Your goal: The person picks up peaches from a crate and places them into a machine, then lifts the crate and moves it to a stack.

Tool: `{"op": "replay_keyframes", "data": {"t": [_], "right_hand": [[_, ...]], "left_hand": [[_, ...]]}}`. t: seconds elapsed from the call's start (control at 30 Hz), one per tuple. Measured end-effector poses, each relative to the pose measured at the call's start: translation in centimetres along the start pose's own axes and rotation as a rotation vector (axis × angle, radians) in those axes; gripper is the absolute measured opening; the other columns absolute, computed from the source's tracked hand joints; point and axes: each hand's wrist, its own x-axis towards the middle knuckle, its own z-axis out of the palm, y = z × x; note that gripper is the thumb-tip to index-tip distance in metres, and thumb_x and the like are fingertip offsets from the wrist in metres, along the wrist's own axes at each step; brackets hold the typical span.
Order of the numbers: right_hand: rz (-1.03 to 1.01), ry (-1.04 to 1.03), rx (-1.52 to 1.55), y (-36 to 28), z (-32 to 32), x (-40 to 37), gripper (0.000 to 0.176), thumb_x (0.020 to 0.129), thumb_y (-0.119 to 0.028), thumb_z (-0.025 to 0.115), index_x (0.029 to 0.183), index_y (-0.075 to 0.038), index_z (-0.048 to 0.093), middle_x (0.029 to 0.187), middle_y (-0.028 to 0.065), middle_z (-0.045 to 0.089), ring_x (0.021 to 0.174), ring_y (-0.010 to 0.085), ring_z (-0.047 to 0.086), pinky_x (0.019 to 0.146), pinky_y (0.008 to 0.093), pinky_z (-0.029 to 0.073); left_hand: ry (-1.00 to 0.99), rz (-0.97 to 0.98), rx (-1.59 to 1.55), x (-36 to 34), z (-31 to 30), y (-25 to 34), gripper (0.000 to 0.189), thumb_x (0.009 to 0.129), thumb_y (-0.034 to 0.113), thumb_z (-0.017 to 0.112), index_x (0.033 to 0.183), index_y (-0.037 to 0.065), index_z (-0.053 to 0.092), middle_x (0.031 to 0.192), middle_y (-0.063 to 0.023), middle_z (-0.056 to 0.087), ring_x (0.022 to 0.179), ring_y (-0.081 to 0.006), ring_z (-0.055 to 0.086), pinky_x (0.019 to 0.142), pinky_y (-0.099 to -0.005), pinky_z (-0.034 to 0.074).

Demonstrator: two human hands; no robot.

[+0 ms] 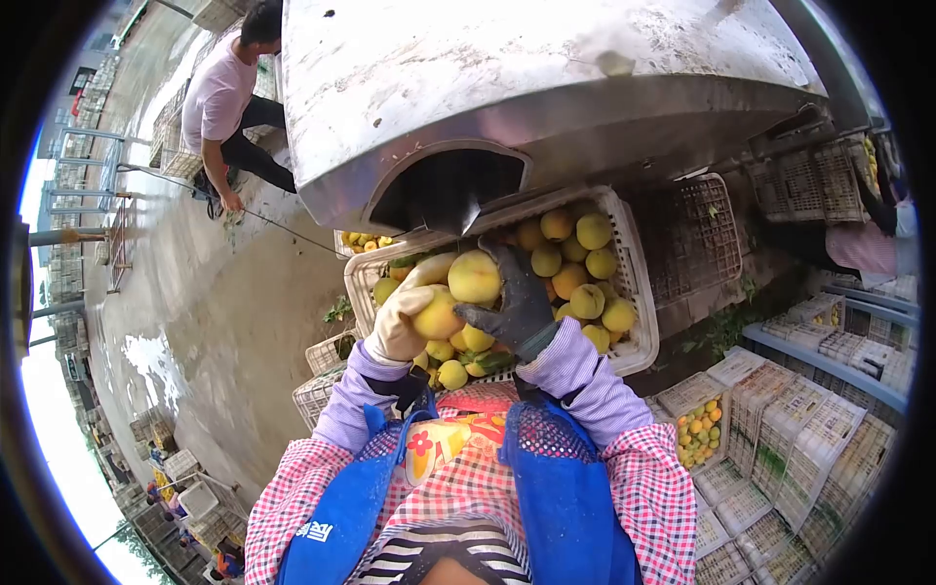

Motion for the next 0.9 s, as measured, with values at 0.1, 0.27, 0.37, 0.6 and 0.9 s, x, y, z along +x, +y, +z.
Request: {"op": "replay_keyframes", "data": {"t": [0.1, 0.27, 0.37, 0.6, 0.9], "right_hand": [[-0.131, 0.133, -0.233, -0.4, 0.7, 2.0, 0.096, 0.067, -0.032, 0.092, 0.147, -0.003, 0.048, 0.136, 0.0224, 0.056, 0.125, 0.0392, 0.056, 0.109, 0.0481, 0.045], [-0.325, 0.276, -0.709, 2.6, 4.6, 9.3, 0.091, 0.069, -0.046, 0.091, 0.139, -0.002, 0.053, 0.136, 0.025, 0.056, 0.122, 0.0416, 0.057, 0.109, 0.0517, 0.042], [-0.179, 0.126, -0.552, 1.2, 4.7, 12.4, 0.091, 0.069, -0.045, 0.091, 0.139, -0.002, 0.053, 0.137, 0.0251, 0.056, 0.122, 0.0421, 0.057, 0.109, 0.0516, 0.043], [-0.367, 0.062, -0.223, -1.9, 2.8, 5.0, 0.092, 0.067, -0.044, 0.091, 0.139, -0.001, 0.052, 0.138, 0.0255, 0.054, 0.124, 0.0427, 0.056, 0.108, 0.0511, 0.044], [-0.327, 0.323, -0.326, -1.2, 3.5, 3.3, 0.085, 0.061, -0.046, 0.092, 0.125, -0.002, 0.057, 0.127, 0.0203, 0.054, 0.115, 0.0395, 0.056, 0.098, 0.0512, 0.048]], "left_hand": [[0.166, 0.016, -0.176, -0.4, 0.4, 0.7, 0.057, 0.101, 0.035, 0.051, 0.144, -0.001, 0.049, 0.139, -0.0178, 0.057, 0.128, -0.0266, 0.057, 0.107, -0.0397, 0.047], [0.327, 0.055, -0.358, -1.1, -1.2, -0.9, 0.047, 0.109, 0.033, 0.049, 0.147, 0.007, 0.048, 0.142, -0.0128, 0.059, 0.123, -0.0264, 0.062, 0.099, -0.0439, 0.055], [0.255, 0.091, -0.508, -1.0, -2.0, -1.6, 0.042, 0.109, 0.032, 0.048, 0.143, 0.009, 0.054, 0.141, -0.0103, 0.06, 0.129, -0.0265, 0.059, 0.107, -0.0472, 0.05], [0.243, 0.271, 0.165, -0.2, -2.6, -1.4, 0.033, 0.103, 0.009, 0.051, 0.135, 0.006, 0.055, 0.147, -0.0231, 0.047, 0.132, -0.0392, 0.053, 0.11, -0.0506, 0.045], [0.369, 0.341, 0.068, -0.8, 1.1, -0.3, 0.062, 0.105, 0.041, 0.048, 0.157, 0.01, 0.035, 0.159, -0.019, 0.037, 0.141, -0.0318, 0.044, 0.117, -0.0469, 0.034]]}}
